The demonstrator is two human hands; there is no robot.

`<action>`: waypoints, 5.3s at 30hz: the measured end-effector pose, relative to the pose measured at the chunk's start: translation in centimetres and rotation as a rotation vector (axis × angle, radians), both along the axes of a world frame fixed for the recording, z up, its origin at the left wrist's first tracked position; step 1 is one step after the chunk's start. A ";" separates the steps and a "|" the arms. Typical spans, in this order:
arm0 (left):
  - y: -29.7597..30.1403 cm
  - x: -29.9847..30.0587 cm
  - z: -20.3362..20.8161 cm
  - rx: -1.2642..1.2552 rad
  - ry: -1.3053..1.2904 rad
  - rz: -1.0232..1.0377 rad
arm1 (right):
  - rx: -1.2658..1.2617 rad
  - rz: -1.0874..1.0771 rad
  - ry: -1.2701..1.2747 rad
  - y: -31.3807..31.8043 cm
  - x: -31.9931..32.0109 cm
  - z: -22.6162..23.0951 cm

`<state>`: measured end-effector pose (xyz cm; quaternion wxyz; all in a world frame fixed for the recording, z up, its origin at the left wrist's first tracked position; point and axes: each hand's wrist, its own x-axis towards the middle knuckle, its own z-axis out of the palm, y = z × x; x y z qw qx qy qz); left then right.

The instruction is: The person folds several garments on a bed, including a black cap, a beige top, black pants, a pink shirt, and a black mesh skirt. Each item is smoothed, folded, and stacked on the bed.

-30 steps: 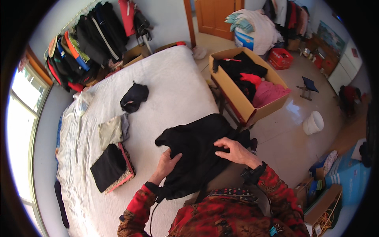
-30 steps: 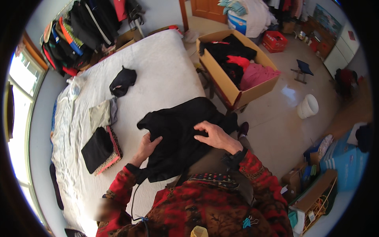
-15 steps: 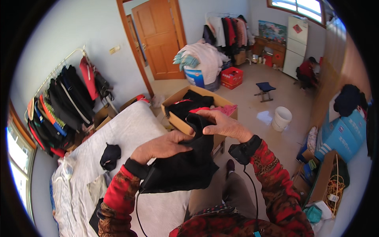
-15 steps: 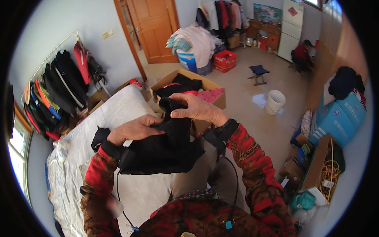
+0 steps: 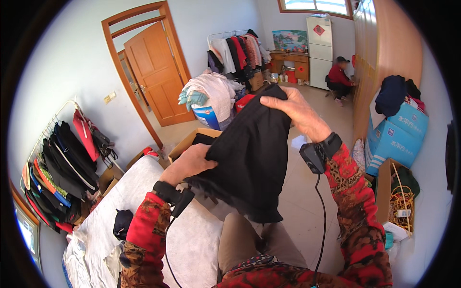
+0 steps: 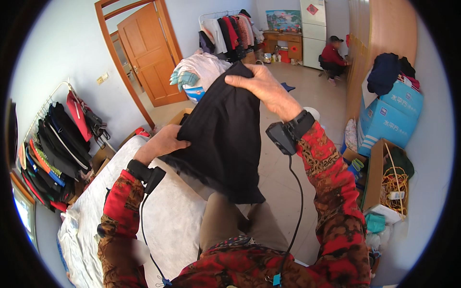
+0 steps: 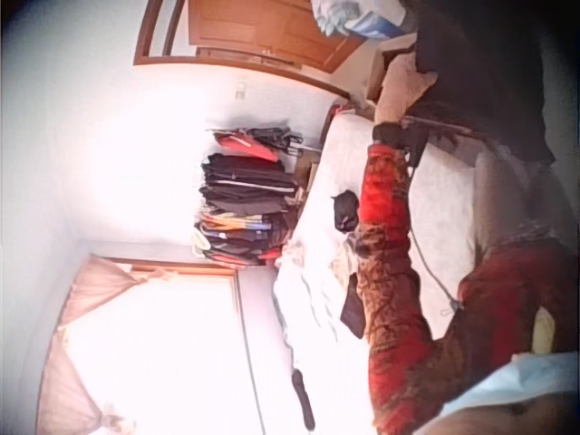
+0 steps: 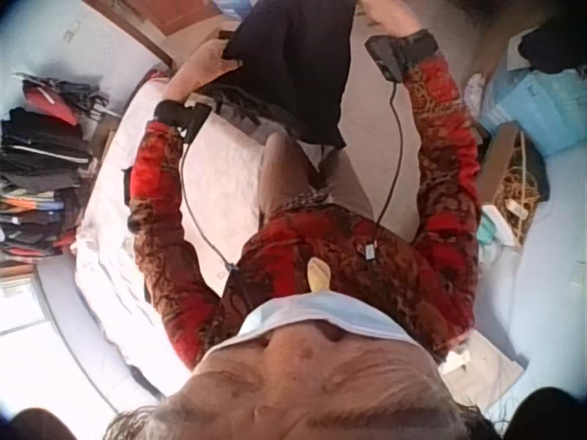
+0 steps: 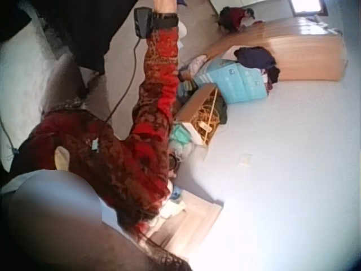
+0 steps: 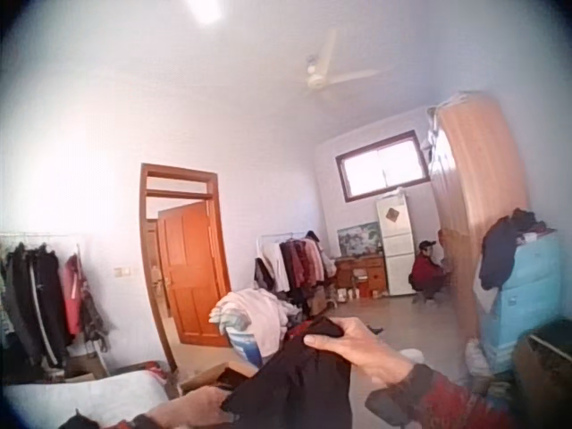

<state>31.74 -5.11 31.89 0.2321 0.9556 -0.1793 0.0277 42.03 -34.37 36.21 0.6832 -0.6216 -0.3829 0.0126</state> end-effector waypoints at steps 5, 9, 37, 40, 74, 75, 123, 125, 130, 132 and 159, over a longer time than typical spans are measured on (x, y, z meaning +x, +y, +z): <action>2.0 2.9 -0.3 -0.036 -0.191 0.232 | -0.073 -0.222 -0.066 -4.3 1.8 1.2; 0.9 5.1 3.7 0.057 -0.378 0.267 | -0.073 -0.383 -0.156 -7.4 2.4 3.1; -2.4 4.5 4.1 -0.423 0.358 -0.061 | -0.142 -0.407 0.047 -12.0 3.1 0.6; -3.6 3.9 2.5 -0.345 0.466 -0.201 | -0.185 -0.284 0.060 -10.2 2.0 0.3; -13.4 0.7 -12.3 -0.806 0.082 0.048 | -0.628 -0.097 0.264 0.2 -3.8 -13.0; -13.2 0.6 -12.4 -0.892 0.101 0.059 | -0.626 -0.074 0.304 0.2 -3.8 -13.0; 4.0 3.7 -4.4 0.583 -0.556 0.617 | -1.031 -0.842 -0.408 -11.0 6.9 -7.2; 4.4 3.9 -3.1 0.588 -0.545 0.641 | -1.046 -0.799 -0.318 -10.7 6.6 -5.1; 3.6 4.5 -0.6 -0.432 -0.163 0.767 | -0.693 -0.567 0.032 -10.0 5.5 -1.2; 2.8 5.1 -0.3 -1.032 -0.138 0.660 | -0.364 -0.505 0.014 -9.3 4.9 -1.1; 2.1 7.7 1.8 0.072 -0.627 0.468 | -0.312 -0.708 -0.230 -14.8 4.4 0.2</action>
